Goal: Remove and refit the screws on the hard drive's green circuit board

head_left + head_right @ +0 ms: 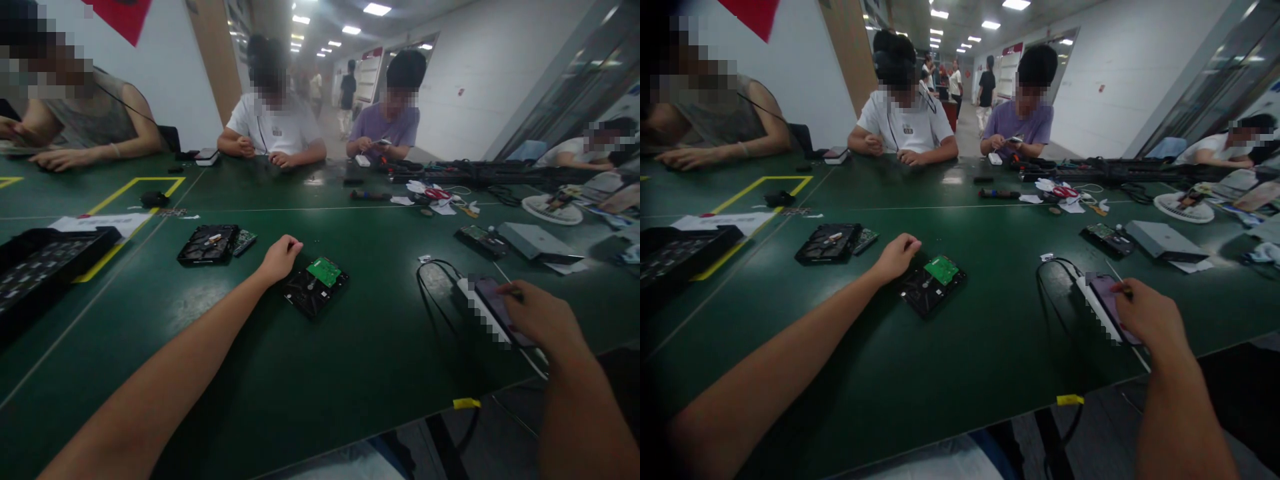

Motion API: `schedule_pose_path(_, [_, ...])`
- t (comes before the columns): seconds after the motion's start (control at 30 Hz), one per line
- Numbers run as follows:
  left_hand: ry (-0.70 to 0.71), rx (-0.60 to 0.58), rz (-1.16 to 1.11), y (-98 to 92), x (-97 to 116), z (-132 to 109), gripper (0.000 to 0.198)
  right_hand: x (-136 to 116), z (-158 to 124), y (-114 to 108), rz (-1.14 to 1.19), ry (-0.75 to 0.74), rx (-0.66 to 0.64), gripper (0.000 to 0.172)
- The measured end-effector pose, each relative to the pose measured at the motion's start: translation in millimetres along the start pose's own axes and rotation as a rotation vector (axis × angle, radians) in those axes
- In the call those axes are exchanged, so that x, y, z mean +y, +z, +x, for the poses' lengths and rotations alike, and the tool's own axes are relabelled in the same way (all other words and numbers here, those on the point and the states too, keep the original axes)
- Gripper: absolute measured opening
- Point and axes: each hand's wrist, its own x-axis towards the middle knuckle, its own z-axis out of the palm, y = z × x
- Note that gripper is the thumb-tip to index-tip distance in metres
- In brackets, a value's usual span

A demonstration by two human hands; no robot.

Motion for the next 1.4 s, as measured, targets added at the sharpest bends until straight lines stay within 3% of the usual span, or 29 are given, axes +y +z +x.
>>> schedule_pose_path(0.17, [-0.014, -0.006, -0.088, -10.7, -5, -25, 0.028, -25, -11, -11, -0.098, -0.054, 0.238, 0.016])
schedule_pose_path(0.3, [-0.024, 0.003, -0.138, -9.4, -1, -31, 0.034, -79, -24, -6, -0.020, -0.263, 0.209, 0.024])
schedule_pose_path(0.43, [-0.003, -0.013, -0.184, -8.9, 2, -33, 0.034, -153, -27, 25, 0.127, -0.477, 0.150, 0.019])
schedule_pose_path(0.57, [0.048, -0.052, -0.225, -12.3, 9, -35, 0.028, -223, -36, 71, 0.307, -0.736, -0.004, 0.018])
schedule_pose_path(0.63, [0.080, -0.071, -0.242, -14.4, 17, -36, 0.026, -250, -44, 93, 0.380, -0.800, -0.126, 0.018])
schedule_pose_path(0.7, [0.111, -0.087, -0.255, -16.4, 26, -38, 0.024, -269, -52, 109, 0.426, -0.871, -0.135, 0.021])
schedule_pose_path(0.83, [0.171, -0.100, -0.324, -20.0, 46, -43, 0.029, -280, -63, 126, 0.492, -1.000, 0.021, 0.022])
schedule_pose_path(0.97, [0.207, -0.127, -0.368, -21.3, 63, -49, 0.031, -273, -65, 134, 0.499, -1.056, 0.066, 0.019])
schedule_pose_path(1.17, [0.184, -0.178, -0.470, -20.9, 72, -53, 0.033, -267, -58, 144, 0.669, -1.108, 0.220, 0.016])
schedule_pose_path(1.4, [0.135, -0.233, -0.471, -21.3, 68, -55, 0.039, -263, -56, 145, 0.706, -1.074, 0.111, 0.017])
